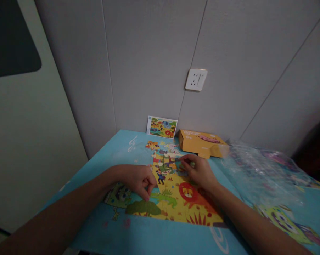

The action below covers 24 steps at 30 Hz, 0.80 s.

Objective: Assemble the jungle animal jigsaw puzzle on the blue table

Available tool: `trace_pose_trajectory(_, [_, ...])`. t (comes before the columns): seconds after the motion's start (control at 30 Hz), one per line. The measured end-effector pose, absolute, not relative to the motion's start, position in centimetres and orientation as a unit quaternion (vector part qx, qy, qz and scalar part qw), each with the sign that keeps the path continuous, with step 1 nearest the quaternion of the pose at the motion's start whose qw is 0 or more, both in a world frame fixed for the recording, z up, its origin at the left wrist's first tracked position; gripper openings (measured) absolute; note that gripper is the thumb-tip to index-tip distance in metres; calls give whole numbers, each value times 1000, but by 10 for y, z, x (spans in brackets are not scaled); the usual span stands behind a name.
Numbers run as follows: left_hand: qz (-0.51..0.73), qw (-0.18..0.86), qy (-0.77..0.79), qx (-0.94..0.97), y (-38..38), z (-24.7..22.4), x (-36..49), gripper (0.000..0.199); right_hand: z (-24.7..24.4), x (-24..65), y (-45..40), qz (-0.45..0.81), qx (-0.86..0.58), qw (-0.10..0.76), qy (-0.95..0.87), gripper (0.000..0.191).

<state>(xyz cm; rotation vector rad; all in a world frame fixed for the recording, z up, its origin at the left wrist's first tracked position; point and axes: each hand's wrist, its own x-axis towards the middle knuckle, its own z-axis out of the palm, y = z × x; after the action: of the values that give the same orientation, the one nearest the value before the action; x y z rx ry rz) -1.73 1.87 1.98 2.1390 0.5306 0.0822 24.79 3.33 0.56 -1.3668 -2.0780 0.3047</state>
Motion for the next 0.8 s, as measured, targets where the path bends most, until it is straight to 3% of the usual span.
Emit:
trace_pose_trajectory(0.3, [59,408,239,879,20,19,-16,26,-5,258,47,52,-529,274,-801,24])
trace_pose_trajectory(0.5, [150,190,423,873,22,13,-5,11,-8,254,49,53,-493,275,-824,25])
trace_pose_trajectory(0.6, [230,122,478,839,27,5,1,27,-11,247,45,48,-468,263,-843,35])
trace_pose_trajectory(0.7, [261,105,435,855,33,-3,4,52,-13,240,42,60,-468,243,-847,41])
trace_pose_trajectory(0.8, [249,107,412,870,37,-10,7,54,-12,237,40,69,-471,238,-847,41])
